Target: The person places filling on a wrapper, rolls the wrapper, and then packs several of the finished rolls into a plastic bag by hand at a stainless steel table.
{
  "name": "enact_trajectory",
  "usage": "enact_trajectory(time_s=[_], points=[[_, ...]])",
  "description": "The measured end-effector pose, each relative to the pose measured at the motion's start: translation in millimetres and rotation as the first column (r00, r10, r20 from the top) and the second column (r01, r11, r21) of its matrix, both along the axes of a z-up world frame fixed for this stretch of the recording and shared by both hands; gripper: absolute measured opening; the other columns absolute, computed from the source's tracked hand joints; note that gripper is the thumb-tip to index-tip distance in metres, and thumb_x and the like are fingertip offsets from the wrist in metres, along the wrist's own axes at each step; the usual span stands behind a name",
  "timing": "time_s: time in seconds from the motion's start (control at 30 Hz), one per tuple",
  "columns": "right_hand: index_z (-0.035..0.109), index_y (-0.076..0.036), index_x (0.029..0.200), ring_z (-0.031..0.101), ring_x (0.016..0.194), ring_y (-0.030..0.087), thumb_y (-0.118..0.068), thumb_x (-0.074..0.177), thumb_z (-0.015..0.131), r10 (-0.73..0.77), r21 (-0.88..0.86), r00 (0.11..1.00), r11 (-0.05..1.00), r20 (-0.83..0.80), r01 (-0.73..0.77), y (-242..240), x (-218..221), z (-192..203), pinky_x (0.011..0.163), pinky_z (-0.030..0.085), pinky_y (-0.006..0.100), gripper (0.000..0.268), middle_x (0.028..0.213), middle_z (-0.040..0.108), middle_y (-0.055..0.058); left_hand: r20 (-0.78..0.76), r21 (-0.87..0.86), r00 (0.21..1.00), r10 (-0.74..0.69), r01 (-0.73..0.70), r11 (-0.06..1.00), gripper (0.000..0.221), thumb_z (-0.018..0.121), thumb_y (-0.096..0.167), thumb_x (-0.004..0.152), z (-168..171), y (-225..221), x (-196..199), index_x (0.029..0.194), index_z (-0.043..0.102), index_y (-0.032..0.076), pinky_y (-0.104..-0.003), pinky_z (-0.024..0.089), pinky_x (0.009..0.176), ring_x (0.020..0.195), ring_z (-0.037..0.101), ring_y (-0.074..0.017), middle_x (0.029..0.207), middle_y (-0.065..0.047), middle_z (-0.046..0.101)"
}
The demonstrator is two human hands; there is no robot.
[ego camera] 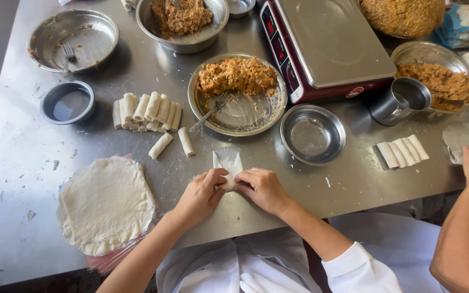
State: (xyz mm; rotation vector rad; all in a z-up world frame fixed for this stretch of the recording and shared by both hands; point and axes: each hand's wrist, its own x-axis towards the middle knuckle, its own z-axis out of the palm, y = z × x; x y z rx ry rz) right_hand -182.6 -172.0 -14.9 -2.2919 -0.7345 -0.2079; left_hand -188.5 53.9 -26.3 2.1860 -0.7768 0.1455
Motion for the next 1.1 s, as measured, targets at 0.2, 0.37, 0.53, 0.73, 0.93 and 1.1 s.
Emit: enact_trajectory(time_s=[0.2, 0.37, 0.53, 0.73, 0.93, 1.1], points=[[0.077, -0.023, 0.11, 0.074, 0.09, 0.023, -0.03, 0.094, 0.074, -0.129, -0.002, 0.985, 0.991, 0.115, 0.13, 0.1, 15.2, -9.4, 0.079, 0.059, 0.035, 0.018, 0.098, 0.074, 0.002, 0.48, 0.237, 0.873, 0.089, -0.227, 0.945, 0.002, 0.068, 0.017, 0.094, -1.7, -8.7, -6.2, 0.093, 0.066, 0.016, -0.037, 0.045, 0.071, 0.077, 0.058, -0.0259, 0.088, -0.005, 0.058], [0.069, -0.019, 0.114, 0.071, 0.09, 0.022, -0.027, 0.091, 0.076, -0.003, -0.067, 0.988, 0.998, 0.153, 0.014, -4.2, 13.9, -14.1, 0.08, 0.059, 0.035, 0.025, 0.091, 0.07, 0.001, 0.362, 0.265, 0.924, 0.124, -0.23, 0.936, 0.009, 0.057, 0.017, 0.099, -8.8, -7.5, 1.0, 0.105, 0.062, 0.014, -0.037, 0.044, 0.069, 0.077, 0.06, -0.0261, 0.089, -0.005, 0.055], [0.077, -0.02, 0.096, 0.072, 0.081, 0.019, -0.022, 0.095, 0.073, -0.075, -0.061, 0.985, 0.994, 0.155, 0.086, 2.3, 46.2, -34.2, 0.073, 0.059, 0.032, 0.004, 0.084, 0.072, -0.001, 0.227, 0.225, 0.948, 0.221, -0.272, 0.936, 0.014, 0.057, 0.02, 0.1, -26.4, -9.9, 39.8, 0.094, 0.068, 0.015, -0.039, 0.048, 0.062, 0.073, 0.065, -0.0301, 0.08, -0.006, 0.06], [0.068, -0.019, 0.121, 0.068, 0.096, 0.019, -0.036, 0.094, 0.071, 0.019, -0.125, 0.919, 0.992, 0.395, 0.034, 1.8, 39.2, -20.2, 0.082, 0.056, 0.033, 0.031, 0.09, 0.065, -0.001, 0.476, 0.25, 0.873, 0.108, -0.252, 0.935, 0.015, 0.069, 0.016, 0.089, -18.8, -7.8, 27.7, 0.103, 0.068, 0.014, -0.037, 0.048, 0.069, 0.079, 0.062, -0.0274, 0.092, -0.007, 0.057], [0.066, -0.016, 0.106, 0.07, 0.103, 0.019, -0.018, 0.1, 0.062, -0.001, -0.187, 0.853, 0.975, 0.522, 0.115, 10.6, 48.1, -25.9, 0.086, 0.055, 0.03, 0.008, 0.097, 0.071, 0.001, 0.568, 0.262, 0.809, 0.152, -0.353, 0.898, 0.024, 0.055, 0.014, 0.098, -16.4, -15.7, 32.6, 0.12, 0.064, 0.013, -0.035, 0.049, 0.065, 0.079, 0.064, -0.0262, 0.098, -0.009, 0.063], [0.071, -0.009, 0.105, 0.07, 0.112, 0.024, -0.01, 0.101, 0.06, 0.11, -0.238, 0.802, 0.97, 0.587, 0.042, 27.4, 50.8, -21.2, 0.094, 0.057, 0.035, 0.012, 0.113, 0.074, 0.009, 0.207, 0.242, 0.925, 0.319, -0.364, 0.899, 0.055, 0.063, 0.002, 0.089, 32.8, -15.2, -0.8, 0.142, 0.052, -0.002, -0.046, 0.057, 0.077, 0.097, 0.067, -0.0432, 0.134, -0.027, 0.056]])
